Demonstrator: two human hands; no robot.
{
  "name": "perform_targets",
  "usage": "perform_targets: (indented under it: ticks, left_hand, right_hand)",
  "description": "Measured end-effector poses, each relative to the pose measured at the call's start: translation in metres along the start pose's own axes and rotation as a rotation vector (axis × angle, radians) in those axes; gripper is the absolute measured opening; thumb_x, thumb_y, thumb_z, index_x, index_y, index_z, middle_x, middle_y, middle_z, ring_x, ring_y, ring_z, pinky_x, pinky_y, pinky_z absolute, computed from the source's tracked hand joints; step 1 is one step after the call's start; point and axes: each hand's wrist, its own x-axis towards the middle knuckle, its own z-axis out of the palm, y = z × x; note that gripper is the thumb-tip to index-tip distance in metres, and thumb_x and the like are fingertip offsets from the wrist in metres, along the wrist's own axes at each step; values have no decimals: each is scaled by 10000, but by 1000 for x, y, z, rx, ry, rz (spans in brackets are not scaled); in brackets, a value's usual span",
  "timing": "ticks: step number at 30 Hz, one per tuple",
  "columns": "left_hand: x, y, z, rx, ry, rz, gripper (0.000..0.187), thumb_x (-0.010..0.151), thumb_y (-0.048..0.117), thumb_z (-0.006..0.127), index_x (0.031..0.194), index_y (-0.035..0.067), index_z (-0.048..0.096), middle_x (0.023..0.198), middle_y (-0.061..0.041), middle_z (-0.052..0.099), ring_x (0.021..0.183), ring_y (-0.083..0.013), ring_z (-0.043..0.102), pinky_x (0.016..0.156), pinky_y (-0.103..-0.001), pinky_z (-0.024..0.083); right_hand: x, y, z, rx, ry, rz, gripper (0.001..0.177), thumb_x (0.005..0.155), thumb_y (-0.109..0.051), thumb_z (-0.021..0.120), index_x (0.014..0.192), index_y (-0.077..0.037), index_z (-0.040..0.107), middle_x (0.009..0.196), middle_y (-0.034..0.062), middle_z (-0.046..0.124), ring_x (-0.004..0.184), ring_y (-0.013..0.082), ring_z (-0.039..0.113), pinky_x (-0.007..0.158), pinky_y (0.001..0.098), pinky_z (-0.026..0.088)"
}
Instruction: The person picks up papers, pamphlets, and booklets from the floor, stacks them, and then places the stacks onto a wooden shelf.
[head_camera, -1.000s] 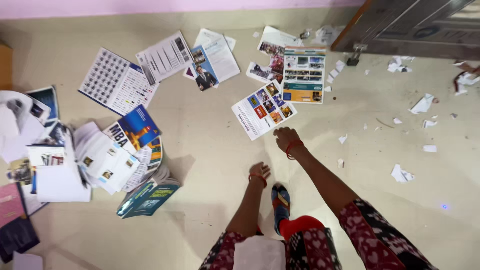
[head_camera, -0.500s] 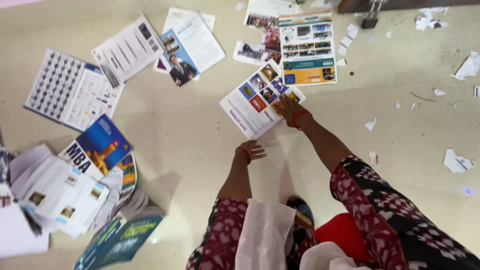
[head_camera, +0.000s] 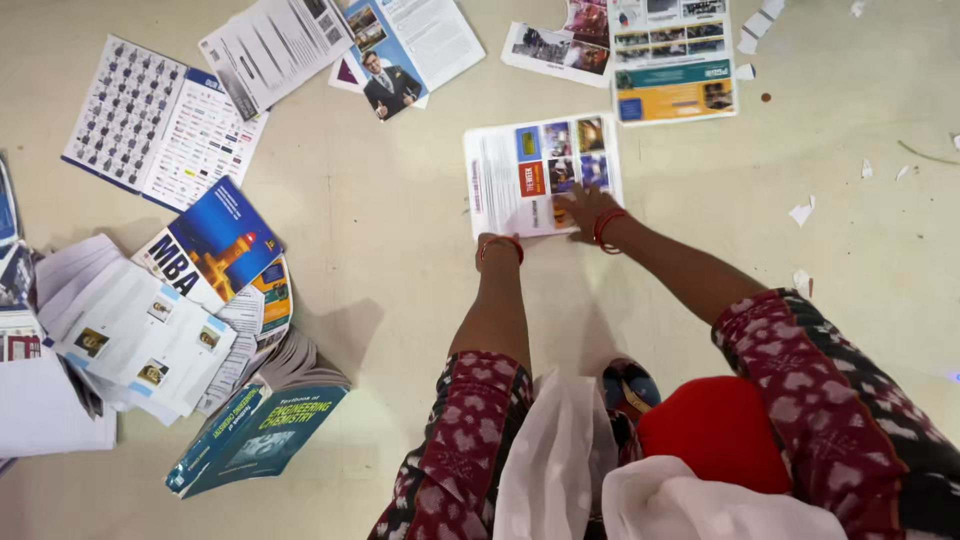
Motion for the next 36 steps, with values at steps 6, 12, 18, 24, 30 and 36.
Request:
perform_targets:
  ticks: [6,12,18,24,30,36]
  left_hand:
    - [7,28,0,-43,-500,67,440,983,408,639,1323,128,620,1220,-123,647,1110,-256,584,903,-411,522]
    - [6,10,-13,-4,-104,-157,516,915,434,634,1347,176,518,1290,-103,553,1159,-346,518,939,-546,501]
    - [10,16,-7,-75,-108,-258,575,905,541,657,1227,77,548,1141,-166,605,1005,-311,635,756,-425,531]
    - [19,29,-3,351,-226,193,432,883,409,710,1186,105,669,1036,-91,627,867,-223,614,663,-383,547]
    - [10,25,-14,835,42,717,356,928,261,649,1224,64,659,1089,-122,699,891,-231,662,720,-399,553]
    - [16,39,-24,557,89,922,314,949,122,599,1243,30,657,1093,-130,750,892,-220,702,751,-398,549]
  right_hand:
    - [-2,-52,-1,-51,-19,-12,886,827,-614,770,1526,-258,358,1585,167,291,1343,418,443,1084,615,387]
    - [-11,-75,26,33,107,-53,992,813,-418,760,1656,-171,300,1581,154,360,1438,395,400,1119,575,414]
    - [-5,-76,30,-140,64,-106,957,811,-374,733,1585,-69,260,1610,291,231,1434,456,331,1117,532,342]
    - [-28,-91,-4,216,25,18,887,873,-490,651,1598,-128,291,1585,222,357,1445,403,378,1177,537,343]
    - [-9,-68,36,355,459,-580,518,904,-272,623,1362,-38,569,1442,213,551,1292,368,542,1034,479,452]
    - [52,103,1,74,662,275,518,926,-280,635,1367,-20,556,1422,209,553,1375,363,462,1004,525,415]
